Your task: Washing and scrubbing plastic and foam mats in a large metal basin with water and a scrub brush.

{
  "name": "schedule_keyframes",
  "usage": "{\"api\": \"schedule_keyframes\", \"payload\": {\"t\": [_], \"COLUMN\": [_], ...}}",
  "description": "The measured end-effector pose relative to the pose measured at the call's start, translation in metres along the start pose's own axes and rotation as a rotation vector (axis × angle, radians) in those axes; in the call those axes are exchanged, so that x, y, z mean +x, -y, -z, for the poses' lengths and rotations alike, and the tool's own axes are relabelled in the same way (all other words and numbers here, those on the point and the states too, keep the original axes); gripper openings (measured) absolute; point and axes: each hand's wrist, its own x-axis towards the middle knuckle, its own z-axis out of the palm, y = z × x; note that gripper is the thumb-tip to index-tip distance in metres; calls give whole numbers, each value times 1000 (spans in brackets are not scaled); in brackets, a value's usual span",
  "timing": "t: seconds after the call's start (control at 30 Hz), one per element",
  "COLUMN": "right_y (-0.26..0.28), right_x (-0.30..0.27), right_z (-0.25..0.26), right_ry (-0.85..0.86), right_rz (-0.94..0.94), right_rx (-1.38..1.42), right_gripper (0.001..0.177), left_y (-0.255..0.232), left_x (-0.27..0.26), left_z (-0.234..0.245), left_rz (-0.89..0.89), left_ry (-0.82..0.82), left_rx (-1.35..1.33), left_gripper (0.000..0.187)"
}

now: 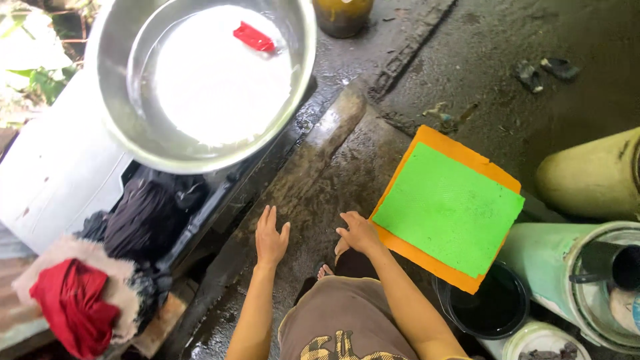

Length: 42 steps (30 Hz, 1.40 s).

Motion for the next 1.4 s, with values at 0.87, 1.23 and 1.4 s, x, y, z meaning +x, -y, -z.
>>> {"api": "schedule_keyframes", "payload": {"t": [0.87,1.23,1.4], "right_y": [-284,-371,-387], "right_x": [-26,-25,-23], "right_z": [-102,-155,-155], "right_ry": [-664,-1006,-1260], "right_rz": [-1365,-1593,-1677], "right_rx": [841,1525,1868], "right_gripper": [75,99,62], "left_y": [-177,-113,-79], "left_x": [168,139,133], "left_z": [-378,-513,-554], "left_rz": [-239,-39,-13], "left_ry": [1150,1099,857], "left_rx": [133,45,-17], "left_gripper": [74,98,92]}}
